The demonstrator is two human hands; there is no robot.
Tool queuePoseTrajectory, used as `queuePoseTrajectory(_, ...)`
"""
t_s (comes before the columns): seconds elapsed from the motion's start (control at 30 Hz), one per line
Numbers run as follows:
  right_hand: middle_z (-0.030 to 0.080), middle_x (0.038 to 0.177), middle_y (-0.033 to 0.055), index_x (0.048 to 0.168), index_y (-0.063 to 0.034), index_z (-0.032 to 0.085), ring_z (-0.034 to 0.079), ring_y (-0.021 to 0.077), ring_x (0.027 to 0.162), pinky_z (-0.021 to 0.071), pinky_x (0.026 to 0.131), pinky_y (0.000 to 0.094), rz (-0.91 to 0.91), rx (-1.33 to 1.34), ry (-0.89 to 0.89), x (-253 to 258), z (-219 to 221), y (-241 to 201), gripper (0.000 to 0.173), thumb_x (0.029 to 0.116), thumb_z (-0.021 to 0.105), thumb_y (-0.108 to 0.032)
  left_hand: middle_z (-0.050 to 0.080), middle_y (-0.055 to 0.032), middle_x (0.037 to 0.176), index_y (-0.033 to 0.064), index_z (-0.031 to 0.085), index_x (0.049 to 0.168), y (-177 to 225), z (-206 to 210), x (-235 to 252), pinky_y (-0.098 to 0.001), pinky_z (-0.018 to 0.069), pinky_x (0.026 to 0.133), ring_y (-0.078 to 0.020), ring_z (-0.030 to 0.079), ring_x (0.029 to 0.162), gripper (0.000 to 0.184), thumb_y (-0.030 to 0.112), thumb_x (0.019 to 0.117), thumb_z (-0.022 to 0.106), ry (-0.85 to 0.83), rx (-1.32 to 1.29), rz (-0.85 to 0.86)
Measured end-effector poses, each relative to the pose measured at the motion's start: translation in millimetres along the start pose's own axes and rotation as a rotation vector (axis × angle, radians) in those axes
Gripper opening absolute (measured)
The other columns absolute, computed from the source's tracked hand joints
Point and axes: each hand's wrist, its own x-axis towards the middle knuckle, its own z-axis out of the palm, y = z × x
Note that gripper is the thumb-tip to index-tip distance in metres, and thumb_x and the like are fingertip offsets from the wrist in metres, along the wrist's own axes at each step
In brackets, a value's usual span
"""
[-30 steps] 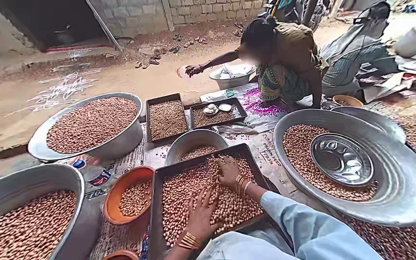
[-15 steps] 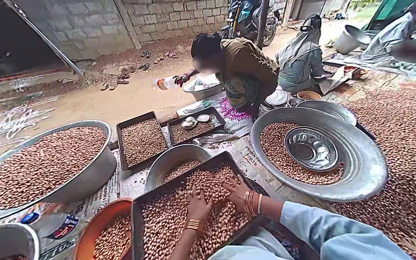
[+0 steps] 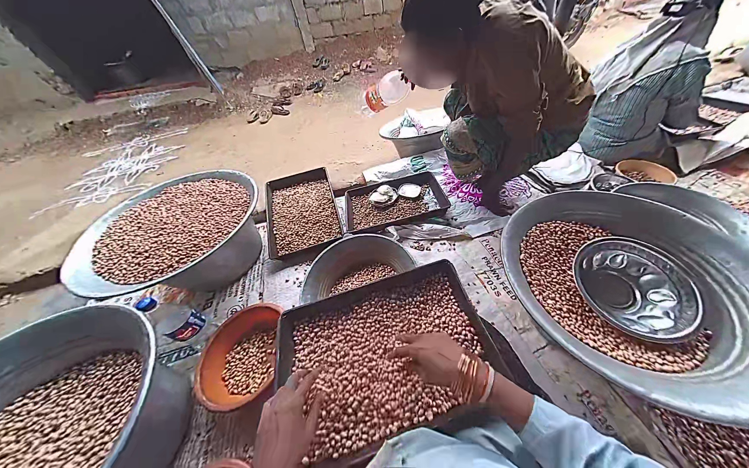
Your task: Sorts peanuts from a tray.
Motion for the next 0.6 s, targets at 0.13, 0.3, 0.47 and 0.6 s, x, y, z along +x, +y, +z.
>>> queuePoseTrajectory(0.13, 0.057, 0.144, 0.0240, 0.152, -0.0053, 0.049, 0.063, 0.0424, 0.122, 0.0537, 0.096, 0.0579, 0.361, 0.117, 0.686, -53.9, 12.8, 80.5, 0.061, 0.0951, 0.066, -0.017, 0.048, -0.0353, 0.148, -0.0033, 0.043, 0.153, -59.6, 6.7, -29.2, -0.0659, 0.0393, 0.112, -0.0534, 0.049, 0.136, 0.077, 0.027, 0.0896, 0.074, 0.015, -0.163, -0.294)
queuePoseTrajectory(0.3, 0.064, 0.125, 0.0024, 0.151, -0.0031, 0.038, 0.065, 0.0001, 0.103, 0.0544, 0.090, 0.0183, 0.311, 1.176, 0.459, -67.7, 52.1, 125.4, 0.067, 0.0891, 0.060, -0.015, 0.053, -0.0188, 0.147, 0.0027, 0.032, 0.157, -62.0, 28.7, -40.8, -0.0345, 0.0480, 0.106, -0.0165, 0.059, 0.126, 0.064, 0.030, 0.1026, 0.050, -0.156, -1.023, -0.694)
queuePoseTrajectory(0.47, 0.071, 0.087, -0.0069, 0.123, -0.0051, 0.056, 0.069, -0.0043, 0.076, 0.0567, 0.068, 0.0140, 0.329, 1.541, 0.904, -93.4, 35.4, 81.1, 0.028, 0.0969, 0.046, -0.005, 0.060, -0.0045, 0.136, 0.0040, 0.030, 0.156, -7.1, -33.6, -40.2, -0.0209, 0.0532, 0.097, 0.0019, 0.062, 0.112, 0.056, 0.034, 0.1088, 0.034, -0.047, -1.247, -0.636)
queuePoseTrajectory(0.6, 0.073, 0.084, -0.0057, 0.118, -0.0066, 0.058, 0.068, -0.0032, 0.070, 0.0571, 0.062, 0.0149, 0.254, 1.623, 0.900, -61.0, 14.4, 88.4, 0.027, 0.1033, 0.036, -0.006, 0.063, -0.0038, 0.129, 0.0064, 0.038, 0.152, -15.3, -43.6, -7.8, -0.0216, 0.0544, 0.092, -0.0002, 0.064, 0.109, 0.046, 0.028, 0.1130, 0.027, 0.016, -1.286, -0.617)
